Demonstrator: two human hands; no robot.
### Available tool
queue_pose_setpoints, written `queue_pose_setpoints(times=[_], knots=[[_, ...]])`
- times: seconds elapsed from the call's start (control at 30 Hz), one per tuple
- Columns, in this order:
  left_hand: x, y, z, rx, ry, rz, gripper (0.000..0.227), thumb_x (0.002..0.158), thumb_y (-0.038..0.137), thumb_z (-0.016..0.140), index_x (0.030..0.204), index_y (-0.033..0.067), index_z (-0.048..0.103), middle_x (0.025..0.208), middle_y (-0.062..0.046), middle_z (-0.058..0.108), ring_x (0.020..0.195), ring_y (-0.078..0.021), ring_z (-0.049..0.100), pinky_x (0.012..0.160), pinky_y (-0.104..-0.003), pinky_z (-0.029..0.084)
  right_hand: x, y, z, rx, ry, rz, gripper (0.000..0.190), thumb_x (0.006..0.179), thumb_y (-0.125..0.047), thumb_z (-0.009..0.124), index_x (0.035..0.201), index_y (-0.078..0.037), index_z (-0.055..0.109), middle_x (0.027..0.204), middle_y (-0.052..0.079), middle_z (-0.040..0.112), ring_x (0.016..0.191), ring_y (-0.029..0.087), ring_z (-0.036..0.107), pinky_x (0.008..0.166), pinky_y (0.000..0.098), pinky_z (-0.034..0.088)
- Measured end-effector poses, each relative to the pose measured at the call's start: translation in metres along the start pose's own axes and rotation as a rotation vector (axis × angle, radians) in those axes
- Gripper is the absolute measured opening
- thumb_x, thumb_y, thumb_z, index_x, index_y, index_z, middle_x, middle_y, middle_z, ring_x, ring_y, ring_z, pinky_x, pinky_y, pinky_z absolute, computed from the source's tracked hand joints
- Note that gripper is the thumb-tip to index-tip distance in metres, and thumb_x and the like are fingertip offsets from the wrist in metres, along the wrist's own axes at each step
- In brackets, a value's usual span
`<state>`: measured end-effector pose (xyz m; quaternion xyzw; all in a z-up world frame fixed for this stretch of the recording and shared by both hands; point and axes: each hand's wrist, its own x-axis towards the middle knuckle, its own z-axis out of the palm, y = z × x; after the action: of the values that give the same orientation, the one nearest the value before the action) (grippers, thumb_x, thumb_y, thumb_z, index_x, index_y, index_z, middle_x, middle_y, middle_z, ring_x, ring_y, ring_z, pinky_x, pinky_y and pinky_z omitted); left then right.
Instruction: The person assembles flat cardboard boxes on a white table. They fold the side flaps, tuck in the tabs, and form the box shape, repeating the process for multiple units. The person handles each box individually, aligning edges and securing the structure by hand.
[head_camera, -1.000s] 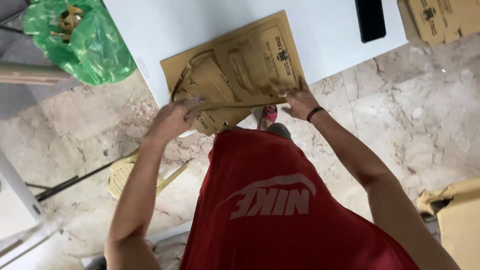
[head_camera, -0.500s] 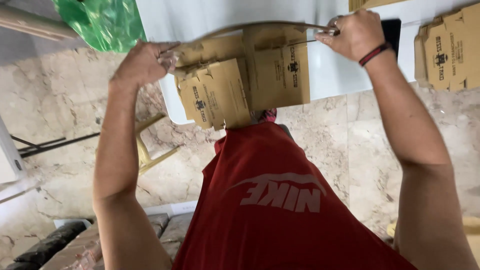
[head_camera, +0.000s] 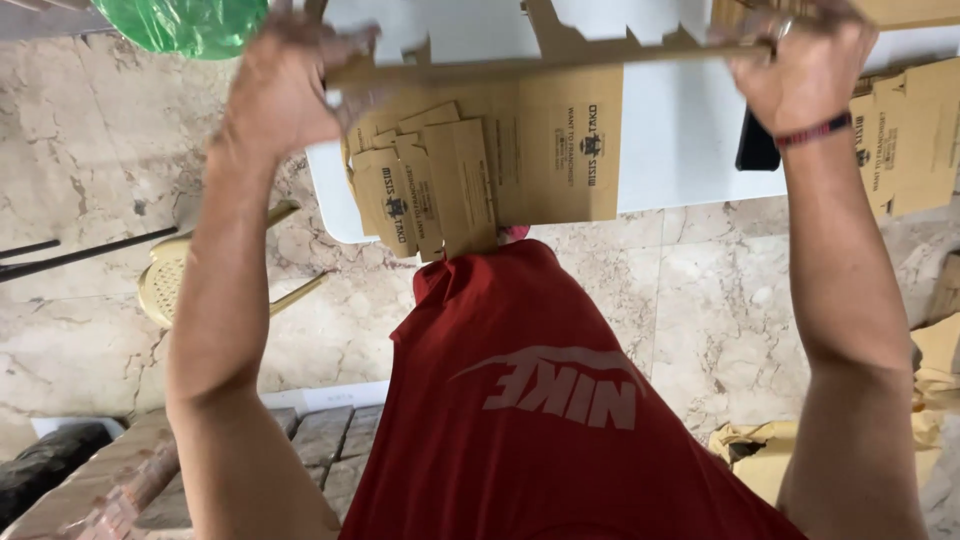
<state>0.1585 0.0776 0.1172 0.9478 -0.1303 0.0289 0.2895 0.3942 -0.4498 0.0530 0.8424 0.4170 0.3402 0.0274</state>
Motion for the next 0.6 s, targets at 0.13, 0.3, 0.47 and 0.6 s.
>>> queue_pose_setpoints(times=[0.13,0.3,0.47,0.6], knots=[[-0.061,0.024,0.055,0.237,-0.165,0.014,0.026,0.098,0.032,0.075,0.115,0.0120,0.073,0.089,-0.008,0.070,0.094,-0.0309,0.064,0.131,-0.060,0.018,-0.068,-0.061,-0.038,0.311,-0.506,-0.010,0.032,0.084,-0.042,0.082,0.111,-0.025,0.085,0.095,0.004,0.079,0.093,0.023,0.077,0.121,0.0389,0.050],[-0.139,-0.003,0.189,0.368,-0.531,-0.153,0.059,0.092,0.062,0.062,0.135,0.0224,0.065,0.129,0.002,0.067,0.134,-0.0241,0.053,0.124,-0.057,0.021,-0.189,-0.143,0.000,0.625,-0.943,0.078,0.016,0.090,-0.031,0.079,0.098,-0.018,0.082,0.110,0.000,0.080,0.106,0.022,0.076,0.126,0.0534,0.035],[-0.158,-0.013,0.222,0.321,-0.594,-0.200,0.079,0.083,0.066,0.071,0.150,0.0267,0.056,0.131,0.000,0.067,0.137,-0.0232,0.049,0.126,-0.066,0.001,-0.250,-0.168,0.041,0.475,-0.981,0.048,0.025,0.088,-0.036,0.075,0.108,-0.021,0.079,0.119,-0.003,0.078,0.115,0.017,0.073,0.129,0.0498,0.031],[-0.140,-0.007,0.202,0.224,-0.121,-0.114,0.076,0.084,0.067,0.073,0.139,0.0157,0.064,0.115,-0.007,0.068,0.121,-0.0274,0.060,0.124,-0.065,0.016,-0.223,-0.171,0.015,0.368,-0.879,-0.041,0.042,0.087,-0.045,0.076,0.122,-0.021,0.077,0.124,-0.003,0.076,0.128,0.018,0.067,0.130,0.0575,0.027]])
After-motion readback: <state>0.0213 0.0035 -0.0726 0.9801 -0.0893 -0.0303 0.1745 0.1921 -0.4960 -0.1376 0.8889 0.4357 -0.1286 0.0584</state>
